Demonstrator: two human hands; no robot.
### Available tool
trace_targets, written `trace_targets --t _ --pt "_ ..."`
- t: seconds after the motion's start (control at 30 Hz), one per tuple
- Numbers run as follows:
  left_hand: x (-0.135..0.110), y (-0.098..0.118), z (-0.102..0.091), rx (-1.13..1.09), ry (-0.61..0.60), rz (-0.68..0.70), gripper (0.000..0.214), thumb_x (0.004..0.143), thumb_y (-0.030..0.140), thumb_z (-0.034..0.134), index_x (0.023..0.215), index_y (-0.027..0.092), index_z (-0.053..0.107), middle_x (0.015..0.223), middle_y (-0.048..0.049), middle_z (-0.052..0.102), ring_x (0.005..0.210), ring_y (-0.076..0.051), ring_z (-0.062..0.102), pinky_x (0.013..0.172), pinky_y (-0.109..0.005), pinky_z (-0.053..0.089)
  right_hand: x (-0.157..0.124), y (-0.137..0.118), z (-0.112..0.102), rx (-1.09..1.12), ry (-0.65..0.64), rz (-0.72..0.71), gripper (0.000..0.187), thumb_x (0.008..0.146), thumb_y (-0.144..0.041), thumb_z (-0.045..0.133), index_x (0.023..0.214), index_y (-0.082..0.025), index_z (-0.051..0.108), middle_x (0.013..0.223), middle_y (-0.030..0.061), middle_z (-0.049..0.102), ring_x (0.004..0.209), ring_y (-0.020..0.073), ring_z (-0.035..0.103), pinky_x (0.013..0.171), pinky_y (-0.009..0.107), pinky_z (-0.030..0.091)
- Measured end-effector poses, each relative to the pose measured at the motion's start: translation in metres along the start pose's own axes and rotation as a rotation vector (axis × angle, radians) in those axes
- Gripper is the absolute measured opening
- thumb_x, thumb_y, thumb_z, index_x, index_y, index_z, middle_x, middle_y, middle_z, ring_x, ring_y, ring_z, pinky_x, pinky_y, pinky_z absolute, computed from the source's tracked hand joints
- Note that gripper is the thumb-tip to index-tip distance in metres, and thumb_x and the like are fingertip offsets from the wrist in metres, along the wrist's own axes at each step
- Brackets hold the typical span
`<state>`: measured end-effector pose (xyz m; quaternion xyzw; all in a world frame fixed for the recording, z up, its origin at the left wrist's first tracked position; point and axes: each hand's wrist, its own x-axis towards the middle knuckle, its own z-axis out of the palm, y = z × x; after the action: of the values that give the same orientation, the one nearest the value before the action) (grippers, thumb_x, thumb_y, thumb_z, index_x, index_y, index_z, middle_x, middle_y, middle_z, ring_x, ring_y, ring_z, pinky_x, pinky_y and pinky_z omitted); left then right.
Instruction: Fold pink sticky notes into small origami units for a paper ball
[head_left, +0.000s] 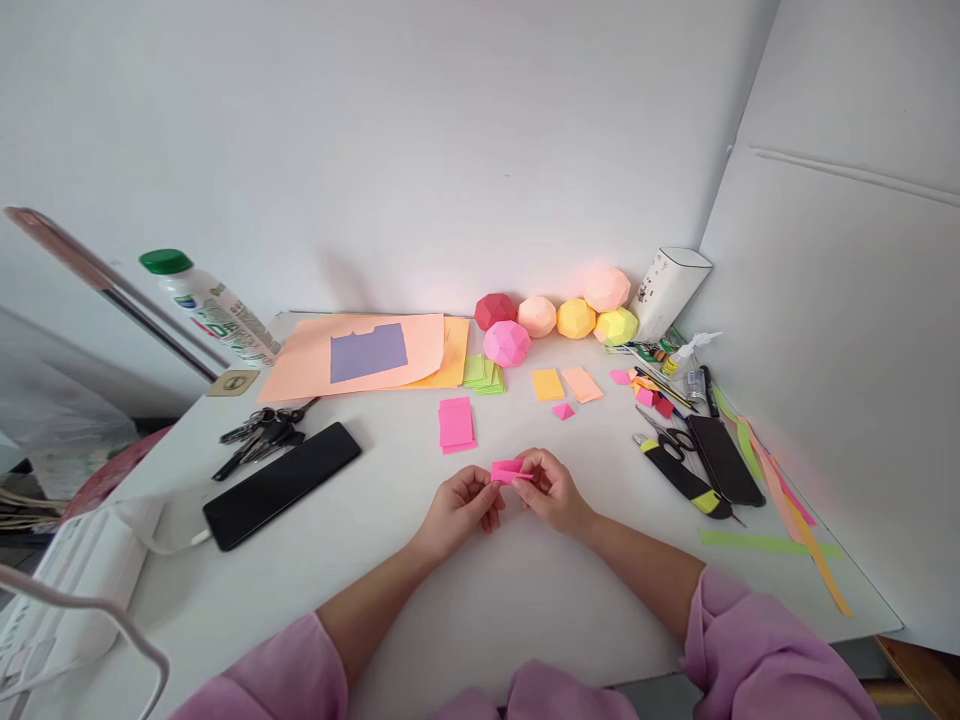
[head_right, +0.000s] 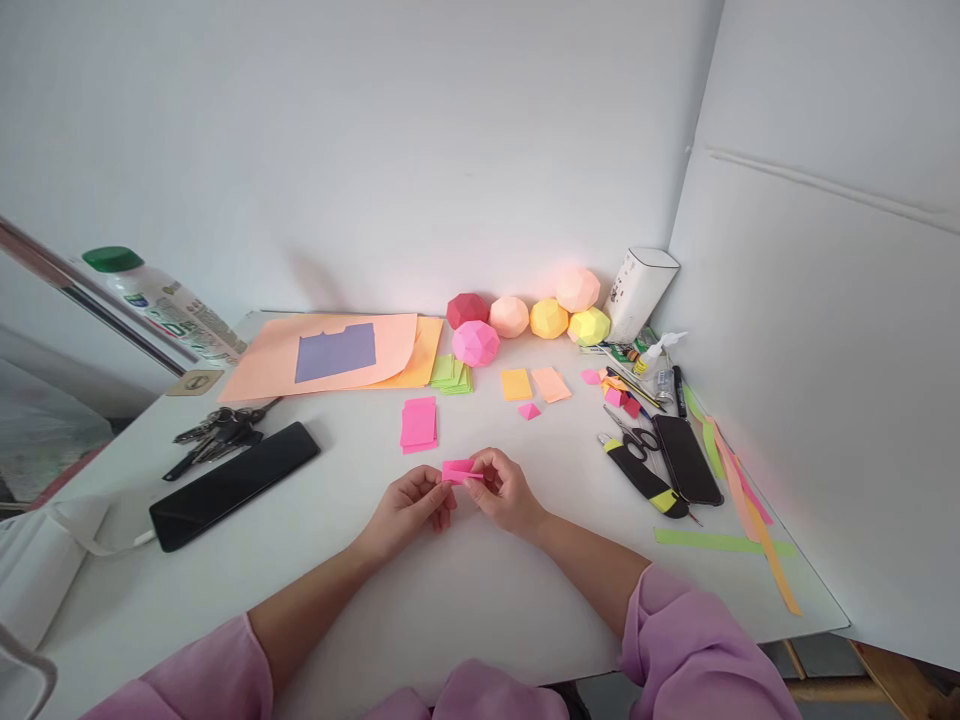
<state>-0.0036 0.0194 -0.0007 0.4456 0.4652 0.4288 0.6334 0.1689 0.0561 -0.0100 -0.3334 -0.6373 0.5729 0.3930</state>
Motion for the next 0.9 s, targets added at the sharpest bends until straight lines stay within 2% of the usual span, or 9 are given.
trace_targets --t 0.13,0.27,0.47,0.67,0.9 --pt "-0.0013 0.0037 -0.0006 -0.018 0.000 0.002 0.033 0.081 0.050 0.052 0.081 0.017 0.053 0.072 -0.0016 0.064 0.052 -0.012 0.059 0.051 -0.026 0.047 0.0010 -0.0002 -0.0006 -0.016 -0.041 -0.031 0.020 0.083 -0.036 0.057 0.079 -0.019 0.049 0.088 0.0035 0.052 0.058 0.0095 0.049 0.052 0.025 0.045" --pt "-0.0021 0.0053 -0.0019 -0.060 -0.038 0.001 0.040 0.084 0.053 0.045 0.093 0.016 0.056 0.068 -0.0028 0.064 0.055 -0.015 0.060 0.053 -0.028 0.048 0.0016 -0.0024 0.0006 -0.007 -0.052 -0.093 0.016 0.083 -0.032 0.058 0.077 -0.018 0.053 0.091 0.0055 0.052 0.066 0.0127 0.055 0.050 0.025 0.045" --pt "-0.0017 0.0017 -0.0042 -0.071 -0.047 0.008 0.041 0.083 0.051 0.050 0.100 0.015 0.057 0.063 -0.0020 0.062 0.057 -0.016 0.060 0.053 -0.029 0.048 0.0016 -0.0018 0.0023 -0.001 -0.011 -0.109 0.013 0.081 -0.029 0.061 0.076 -0.018 0.057 0.091 0.0059 0.052 0.064 0.0128 0.057 0.049 0.027 0.050" --pt "-0.0031 0.0058 -0.0027 -0.033 -0.046 0.020 0.039 0.079 0.046 0.059 0.102 0.014 0.056 0.070 -0.0026 0.063 0.057 -0.014 0.059 0.053 -0.027 0.049 0.0014 -0.0021 0.0020 -0.004 -0.007 -0.127 0.002 0.079 -0.019 0.060 0.079 -0.018 0.059 0.094 0.0066 0.053 0.066 0.0126 0.057 0.052 0.027 0.051" --pt "0.0001 -0.0004 -0.0015 -0.040 0.012 0.036 0.028 0.082 0.042 0.056 0.093 0.016 0.057 0.061 0.0016 0.061 0.050 -0.012 0.057 0.049 -0.025 0.048 0.0024 -0.0004 0.0004 -0.057 -0.072 -0.141 0.022 0.073 -0.011 0.058 0.094 -0.017 0.064 0.100 0.0083 0.054 0.078 0.0144 0.059 0.055 0.024 0.050"
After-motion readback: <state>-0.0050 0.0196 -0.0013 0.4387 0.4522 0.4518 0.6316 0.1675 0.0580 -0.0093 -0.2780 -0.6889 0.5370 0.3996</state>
